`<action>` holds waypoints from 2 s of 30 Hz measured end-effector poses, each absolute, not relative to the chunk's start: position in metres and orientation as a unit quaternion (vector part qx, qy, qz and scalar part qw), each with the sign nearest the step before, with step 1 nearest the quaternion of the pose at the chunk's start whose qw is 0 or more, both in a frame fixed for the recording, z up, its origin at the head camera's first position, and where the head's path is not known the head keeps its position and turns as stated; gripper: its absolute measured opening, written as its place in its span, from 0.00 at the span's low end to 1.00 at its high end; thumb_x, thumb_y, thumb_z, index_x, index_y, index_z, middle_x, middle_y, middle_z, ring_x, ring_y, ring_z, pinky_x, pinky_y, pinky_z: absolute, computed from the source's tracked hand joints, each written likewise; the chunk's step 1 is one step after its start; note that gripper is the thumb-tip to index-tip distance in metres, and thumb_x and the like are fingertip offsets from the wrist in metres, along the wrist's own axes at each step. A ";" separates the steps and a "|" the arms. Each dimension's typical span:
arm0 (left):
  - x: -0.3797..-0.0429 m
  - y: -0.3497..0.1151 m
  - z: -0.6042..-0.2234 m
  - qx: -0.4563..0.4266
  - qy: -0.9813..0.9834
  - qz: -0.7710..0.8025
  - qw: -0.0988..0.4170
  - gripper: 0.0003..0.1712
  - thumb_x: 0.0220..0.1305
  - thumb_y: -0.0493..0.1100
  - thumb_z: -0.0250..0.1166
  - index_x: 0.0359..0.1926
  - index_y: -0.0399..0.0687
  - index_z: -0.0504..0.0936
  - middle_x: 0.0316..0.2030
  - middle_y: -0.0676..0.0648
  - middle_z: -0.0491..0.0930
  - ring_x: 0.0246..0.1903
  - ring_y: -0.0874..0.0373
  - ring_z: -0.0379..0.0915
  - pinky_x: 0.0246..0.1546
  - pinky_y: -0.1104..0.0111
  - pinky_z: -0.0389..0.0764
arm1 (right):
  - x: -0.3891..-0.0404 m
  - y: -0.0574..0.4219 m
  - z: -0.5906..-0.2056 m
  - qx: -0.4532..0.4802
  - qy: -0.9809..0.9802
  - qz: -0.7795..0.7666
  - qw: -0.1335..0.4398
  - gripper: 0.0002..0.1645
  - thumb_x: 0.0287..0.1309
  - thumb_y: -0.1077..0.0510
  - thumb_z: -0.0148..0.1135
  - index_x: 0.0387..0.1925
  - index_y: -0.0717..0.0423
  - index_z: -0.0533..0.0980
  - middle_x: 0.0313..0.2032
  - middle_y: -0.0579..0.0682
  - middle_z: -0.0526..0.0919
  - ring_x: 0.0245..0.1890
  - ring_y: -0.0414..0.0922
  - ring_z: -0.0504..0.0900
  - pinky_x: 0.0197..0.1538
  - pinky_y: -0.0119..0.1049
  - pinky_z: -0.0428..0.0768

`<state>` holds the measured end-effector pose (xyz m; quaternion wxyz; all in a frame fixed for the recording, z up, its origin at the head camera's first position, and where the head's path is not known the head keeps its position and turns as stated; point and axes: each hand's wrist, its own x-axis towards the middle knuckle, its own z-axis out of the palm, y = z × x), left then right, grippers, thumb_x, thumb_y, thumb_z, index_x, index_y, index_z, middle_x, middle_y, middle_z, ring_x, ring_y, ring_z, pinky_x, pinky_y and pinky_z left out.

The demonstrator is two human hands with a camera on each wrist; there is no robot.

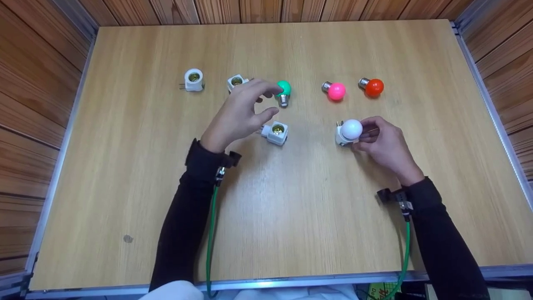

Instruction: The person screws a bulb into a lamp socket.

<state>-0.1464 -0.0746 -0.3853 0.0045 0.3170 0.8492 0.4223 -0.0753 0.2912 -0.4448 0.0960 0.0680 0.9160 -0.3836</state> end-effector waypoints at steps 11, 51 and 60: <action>-0.149 -0.066 -0.397 0.310 0.868 0.379 0.084 0.24 0.70 0.37 0.71 0.64 0.43 0.82 0.60 0.44 0.86 0.62 0.47 0.80 0.67 0.57 0.82 | -0.096 0.301 -0.418 0.073 0.919 -0.383 0.064 0.32 0.63 0.66 0.72 0.67 0.62 0.73 0.59 0.64 0.81 0.40 0.25 0.79 0.42 0.10 0.79; -0.152 -0.029 -0.423 0.241 0.903 0.271 0.229 0.24 0.70 0.42 0.72 0.64 0.40 0.83 0.59 0.43 0.82 0.58 0.53 0.78 0.62 0.63 0.86 | -0.167 0.332 -0.392 0.147 0.888 -0.434 0.040 0.29 0.68 0.54 0.70 0.68 0.46 0.75 0.49 0.31 0.79 0.50 0.32 0.78 0.51 0.18 0.78; -0.151 -0.028 -0.423 0.245 0.901 0.266 0.241 0.23 0.70 0.41 0.71 0.64 0.40 0.83 0.58 0.44 0.82 0.56 0.53 0.77 0.60 0.63 0.85 | -0.172 0.335 -0.406 0.152 0.886 -0.438 0.009 0.24 0.66 0.56 0.72 0.62 0.46 0.79 0.46 0.29 0.80 0.46 0.29 0.79 0.45 0.16 0.78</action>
